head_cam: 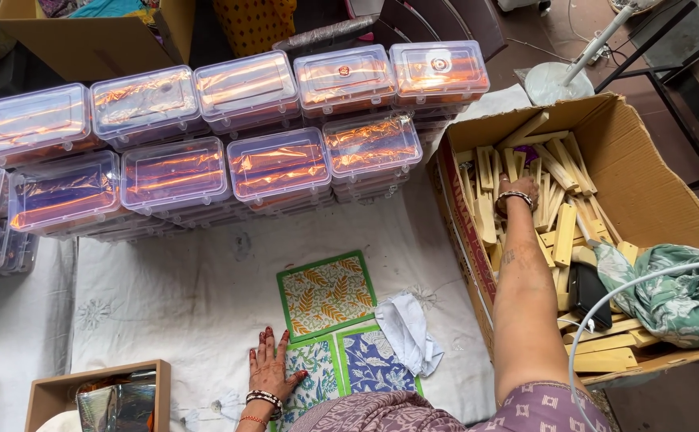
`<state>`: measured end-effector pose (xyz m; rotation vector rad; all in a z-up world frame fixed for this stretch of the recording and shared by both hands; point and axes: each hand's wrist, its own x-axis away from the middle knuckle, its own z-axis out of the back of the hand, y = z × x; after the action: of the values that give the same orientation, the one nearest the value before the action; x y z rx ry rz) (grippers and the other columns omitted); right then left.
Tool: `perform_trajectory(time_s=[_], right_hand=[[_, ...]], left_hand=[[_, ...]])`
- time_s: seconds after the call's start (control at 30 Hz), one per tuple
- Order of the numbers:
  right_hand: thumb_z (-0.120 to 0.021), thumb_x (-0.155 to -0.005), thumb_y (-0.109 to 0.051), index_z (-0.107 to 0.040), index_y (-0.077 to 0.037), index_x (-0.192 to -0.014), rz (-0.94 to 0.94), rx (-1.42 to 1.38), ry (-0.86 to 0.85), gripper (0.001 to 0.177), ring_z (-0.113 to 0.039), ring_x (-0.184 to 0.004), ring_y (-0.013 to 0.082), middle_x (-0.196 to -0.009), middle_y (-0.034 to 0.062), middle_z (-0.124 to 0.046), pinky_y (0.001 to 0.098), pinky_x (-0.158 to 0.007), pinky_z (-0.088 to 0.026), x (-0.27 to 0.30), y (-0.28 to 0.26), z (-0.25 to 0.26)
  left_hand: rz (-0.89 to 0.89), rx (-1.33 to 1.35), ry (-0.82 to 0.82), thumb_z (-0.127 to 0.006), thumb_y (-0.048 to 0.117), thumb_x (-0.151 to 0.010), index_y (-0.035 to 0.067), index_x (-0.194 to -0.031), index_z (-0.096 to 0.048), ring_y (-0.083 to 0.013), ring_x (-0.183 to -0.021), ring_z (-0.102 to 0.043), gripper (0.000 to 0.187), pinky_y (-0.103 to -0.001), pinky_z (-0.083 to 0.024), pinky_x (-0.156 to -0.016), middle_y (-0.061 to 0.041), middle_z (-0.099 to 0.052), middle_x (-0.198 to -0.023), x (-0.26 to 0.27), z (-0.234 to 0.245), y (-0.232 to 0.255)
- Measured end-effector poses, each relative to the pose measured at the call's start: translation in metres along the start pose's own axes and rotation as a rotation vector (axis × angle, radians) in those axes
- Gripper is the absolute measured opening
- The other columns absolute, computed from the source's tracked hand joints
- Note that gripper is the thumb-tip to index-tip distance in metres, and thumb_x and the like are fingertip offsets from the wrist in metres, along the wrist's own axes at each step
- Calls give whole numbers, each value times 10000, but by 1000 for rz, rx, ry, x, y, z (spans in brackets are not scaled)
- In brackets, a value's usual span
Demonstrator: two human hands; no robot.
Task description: The person picks up wooden blocks from a cardboard box and wipes them with a white cloth. They then take shiny metallic sheets from a container and wrap the blocks in the sheets, folding the edges to secure the wrapping.
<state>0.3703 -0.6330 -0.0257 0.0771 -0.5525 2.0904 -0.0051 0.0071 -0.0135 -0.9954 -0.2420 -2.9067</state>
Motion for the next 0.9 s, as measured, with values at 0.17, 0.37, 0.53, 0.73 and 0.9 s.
perform_trajectory(time_s=[0.17, 0.37, 0.53, 0.73, 0.9], right_hand=[[-759, -905, -507, -633, 46, -1310, 10, -81, -108, 697, -594, -1266, 421, -1425, 270, -570, 514, -1059, -503, 51, -7, 45], [-824, -871, -376, -570, 31, -1382, -15, -294, -119, 700, -646, -1217, 367, -1353, 245, -634, 457, -1039, -524, 82, -8, 58], [-870, -848, -320, -522, 22, -1393, 113, -291, -118, 731, -646, -1151, 343, -1318, 238, -619, 437, -995, -510, 61, -2, 42], [-827, -874, -397, -611, -51, -1245, 235, -319, -5, 551, -716, -925, 214, -1141, 162, -734, 367, -851, -593, 42, -14, 49], [-797, -873, -492, -496, -86, -1274, 598, -720, 3, 646, -742, -862, 196, -1073, 98, -719, 354, -721, -645, 164, -54, 137]], left_hand=[[8, -16, -20, -723, 677, -821, 318, -1629, -46, -244, -1597, 16, 1113, -473, -47, -1293, -74, 85, -1722, 0, 4, 2], [5, -12, -13, -721, 668, -830, 312, -1627, -57, -253, -1600, 28, 1097, -468, -40, -1291, -75, 90, -1725, 5, 10, 5], [-3, 0, 13, -728, 640, -830, 313, -1629, -67, -248, -1598, 22, 1087, -466, -39, -1290, -73, 88, -1728, 6, 9, 4], [-37, 7, 78, -742, 629, -827, 286, -1632, -77, -279, -1592, 4, 1100, -486, -48, -1283, -117, 47, -1721, 8, 6, 2], [-54, 40, 116, -761, 621, -805, 276, -1632, -118, -282, -1595, 1, 1103, -480, -55, -1279, -112, 21, -1722, 5, 0, -1]])
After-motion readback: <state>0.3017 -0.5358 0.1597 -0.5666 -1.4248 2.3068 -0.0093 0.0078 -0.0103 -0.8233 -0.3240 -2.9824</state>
